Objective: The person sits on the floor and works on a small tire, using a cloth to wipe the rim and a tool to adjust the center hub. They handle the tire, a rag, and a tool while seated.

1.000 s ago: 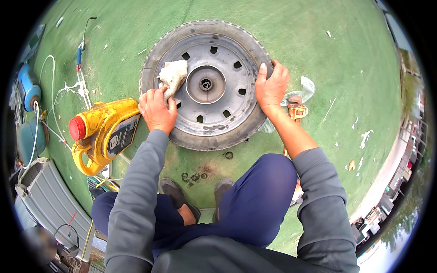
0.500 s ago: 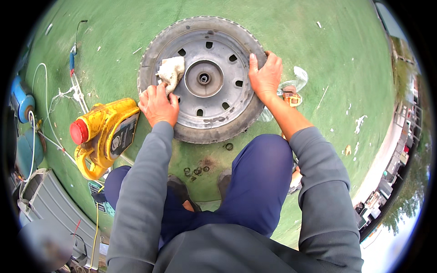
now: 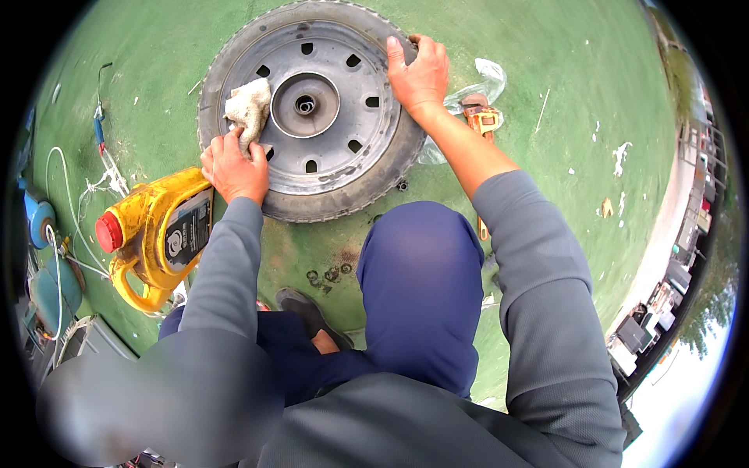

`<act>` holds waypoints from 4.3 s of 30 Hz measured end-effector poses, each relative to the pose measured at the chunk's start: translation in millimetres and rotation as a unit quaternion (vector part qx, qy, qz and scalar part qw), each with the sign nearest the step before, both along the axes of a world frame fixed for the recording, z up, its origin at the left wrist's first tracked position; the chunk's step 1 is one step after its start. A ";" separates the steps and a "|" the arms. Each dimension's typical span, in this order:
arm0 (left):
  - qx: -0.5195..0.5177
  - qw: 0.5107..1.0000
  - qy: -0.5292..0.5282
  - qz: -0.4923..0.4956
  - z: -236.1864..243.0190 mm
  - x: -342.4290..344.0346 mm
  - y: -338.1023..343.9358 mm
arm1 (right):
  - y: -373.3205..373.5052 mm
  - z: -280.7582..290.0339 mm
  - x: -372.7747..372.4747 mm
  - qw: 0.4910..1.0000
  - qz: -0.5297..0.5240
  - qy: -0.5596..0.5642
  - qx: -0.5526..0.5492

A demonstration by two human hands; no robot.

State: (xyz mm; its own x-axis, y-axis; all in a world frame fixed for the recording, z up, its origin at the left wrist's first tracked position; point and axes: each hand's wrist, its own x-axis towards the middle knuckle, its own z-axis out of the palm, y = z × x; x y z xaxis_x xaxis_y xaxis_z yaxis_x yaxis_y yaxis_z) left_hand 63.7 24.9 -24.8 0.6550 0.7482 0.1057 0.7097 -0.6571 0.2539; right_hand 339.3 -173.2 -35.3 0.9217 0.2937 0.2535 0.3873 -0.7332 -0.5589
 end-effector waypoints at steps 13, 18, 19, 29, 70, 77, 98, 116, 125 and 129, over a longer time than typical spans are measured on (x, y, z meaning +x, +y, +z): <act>0.018 0.996 -0.062 -0.054 -9.1 -14.4 3.7 | -169.6 -10.9 -144.8 0.943 -0.153 0.206 0.211; 0.046 0.997 -0.042 -0.039 -8.5 -12.7 -6.5 | -208.0 -26.3 -232.7 0.946 -0.172 0.232 0.150; 0.057 0.995 -0.062 -0.051 -11.5 -12.8 -5.5 | -206.8 -29.1 -241.6 0.944 -0.178 0.235 0.147; 0.050 0.996 -0.055 -0.057 -11.9 -13.4 -2.6 | -182.3 -7.9 -194.3 0.977 -0.109 0.166 0.081; -0.037 0.995 -0.092 -0.004 1.6 -11.4 -9.7 | 68.8 77.4 -58.0 0.908 0.354 0.109 -0.196; -0.043 0.993 -0.112 0.003 0.7 -15.1 -8.7 | 87.4 64.7 -69.1 0.894 0.366 0.094 -0.241; -0.046 0.990 -0.136 0.002 -1.4 -15.7 -8.1 | 102.3 59.1 -77.0 0.860 0.408 0.056 -0.301; -0.041 0.987 -0.153 -0.001 -2.8 -16.3 -7.9 | 98.3 66.6 -78.6 0.882 0.391 0.044 -0.259; -0.052 0.991 -0.125 -0.007 -4.0 -15.4 -8.6 | 65.1 158.1 -69.3 0.903 0.304 0.134 -0.274; -0.024 0.994 -0.103 -0.002 -3.3 -17.0 -8.2 | 40.1 223.1 -113.1 0.903 0.307 0.196 -0.226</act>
